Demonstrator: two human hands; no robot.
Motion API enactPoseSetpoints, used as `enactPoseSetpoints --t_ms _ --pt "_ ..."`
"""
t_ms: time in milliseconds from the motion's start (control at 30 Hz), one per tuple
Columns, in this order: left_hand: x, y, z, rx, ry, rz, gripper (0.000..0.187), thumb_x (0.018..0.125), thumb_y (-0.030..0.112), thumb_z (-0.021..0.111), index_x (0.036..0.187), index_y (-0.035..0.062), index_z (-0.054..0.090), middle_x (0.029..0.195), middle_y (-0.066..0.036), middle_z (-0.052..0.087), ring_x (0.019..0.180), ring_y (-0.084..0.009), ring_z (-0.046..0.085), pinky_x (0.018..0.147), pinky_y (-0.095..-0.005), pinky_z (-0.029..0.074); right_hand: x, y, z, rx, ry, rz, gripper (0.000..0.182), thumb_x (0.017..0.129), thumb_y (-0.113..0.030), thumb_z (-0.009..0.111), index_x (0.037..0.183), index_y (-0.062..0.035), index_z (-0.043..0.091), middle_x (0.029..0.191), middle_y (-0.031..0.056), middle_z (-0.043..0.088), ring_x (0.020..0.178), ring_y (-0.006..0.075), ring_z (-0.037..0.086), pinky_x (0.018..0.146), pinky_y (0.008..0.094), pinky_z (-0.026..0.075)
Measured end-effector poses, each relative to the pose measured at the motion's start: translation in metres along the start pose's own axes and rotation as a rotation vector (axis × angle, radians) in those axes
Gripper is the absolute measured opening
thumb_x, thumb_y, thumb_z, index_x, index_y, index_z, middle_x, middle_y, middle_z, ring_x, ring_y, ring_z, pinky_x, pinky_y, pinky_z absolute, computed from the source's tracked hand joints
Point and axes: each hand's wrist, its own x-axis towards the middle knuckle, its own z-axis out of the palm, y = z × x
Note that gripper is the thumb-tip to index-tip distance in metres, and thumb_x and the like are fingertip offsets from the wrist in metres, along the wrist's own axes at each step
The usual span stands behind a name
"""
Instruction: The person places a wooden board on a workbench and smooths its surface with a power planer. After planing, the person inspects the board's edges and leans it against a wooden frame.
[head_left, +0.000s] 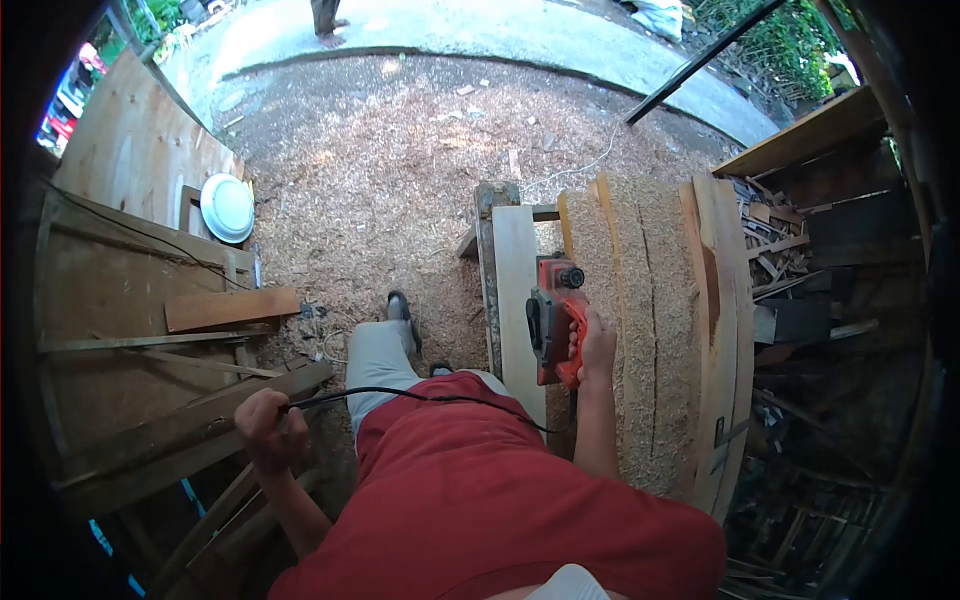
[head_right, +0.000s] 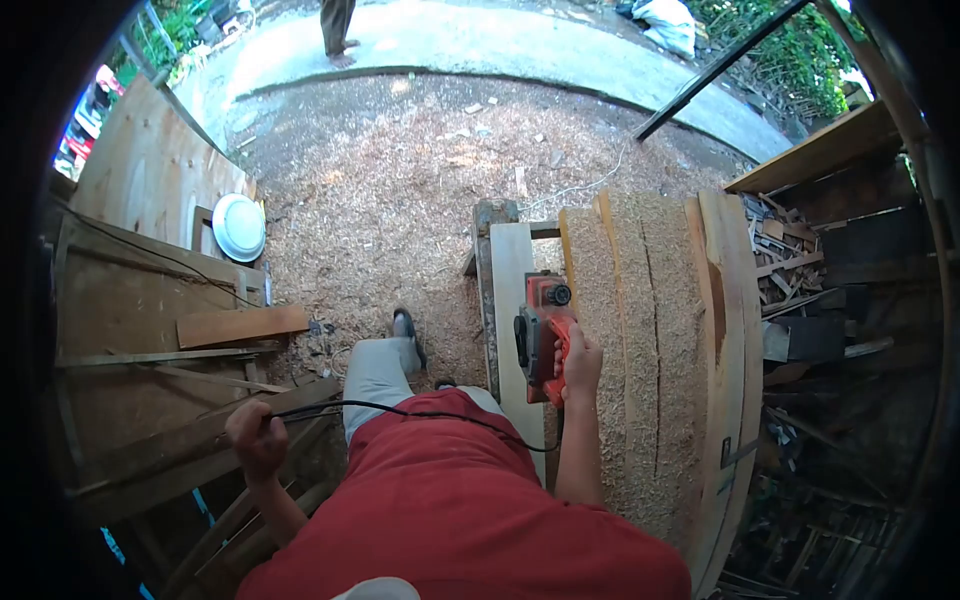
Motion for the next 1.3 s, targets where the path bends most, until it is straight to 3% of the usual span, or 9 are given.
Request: enactPoseSetpoints --t_ms 167,267,700,1033,1300 --pt "-0.071 0.007 -0.038 -0.022 0.002 -0.069 0.013 0.074 0.009 0.065 0.077 0.0021 0.055 0.065 -0.014 0.048 0.057 -0.0342 0.054 0.056 -0.0428 0.042 -0.077 0.027 -0.055 0.035 0.055 0.018 0.044 0.104 -0.040 0.059 0.076 -0.0054 0.064 0.059 0.0004 0.056 0.044 0.0092 0.050 0.038 0.0258 0.038" --pt "-0.091 0.007 -0.044 -0.099 -0.128 -0.053 0.011 0.079 0.009 0.065 0.081 0.0003 0.058 0.067 -0.017 0.053 0.060 -0.0362 0.058 0.058 -0.0436 0.045 -0.129 0.035 -0.073 0.050 0.127 0.002 0.045 0.103 -0.040 0.059 0.075 -0.0058 0.064 0.059 0.0006 0.057 0.042 0.0103 0.050 0.037 0.0267 0.038" --pt "-0.198 -0.077 -0.132 -0.386 -0.285 -0.005 0.009 0.083 0.007 0.061 0.083 -0.0023 0.063 0.067 -0.017 0.057 0.063 -0.0335 0.062 0.060 -0.0414 0.047 -0.396 0.097 -0.106 0.139 0.391 0.007 0.042 0.104 -0.043 0.055 0.082 -0.0083 0.062 0.063 0.0003 0.056 0.048 0.0119 0.053 0.043 0.0279 0.042" --pt "-0.292 -0.017 -0.200 -0.321 -0.192 0.078 0.004 0.081 0.003 0.062 0.082 -0.0007 0.063 0.068 -0.016 0.057 0.062 -0.0304 0.061 0.059 -0.0402 0.047 -0.494 0.149 -0.163 0.146 0.339 0.019 0.042 0.105 -0.044 0.053 0.082 -0.0097 0.061 0.063 -0.0006 0.055 0.048 0.0113 0.051 0.044 0.0279 0.042" --pt "-0.461 0.072 -0.236 -0.164 -0.011 0.067 0.003 0.077 0.001 0.062 0.080 0.0002 0.063 0.068 -0.016 0.057 0.059 -0.0314 0.060 0.057 -0.0391 0.046 -0.551 0.229 -0.280 0.151 0.162 -0.089 0.039 0.104 -0.042 0.055 0.085 -0.0088 0.063 0.063 -0.0005 0.056 0.049 0.0113 0.053 0.044 0.0279 0.042"
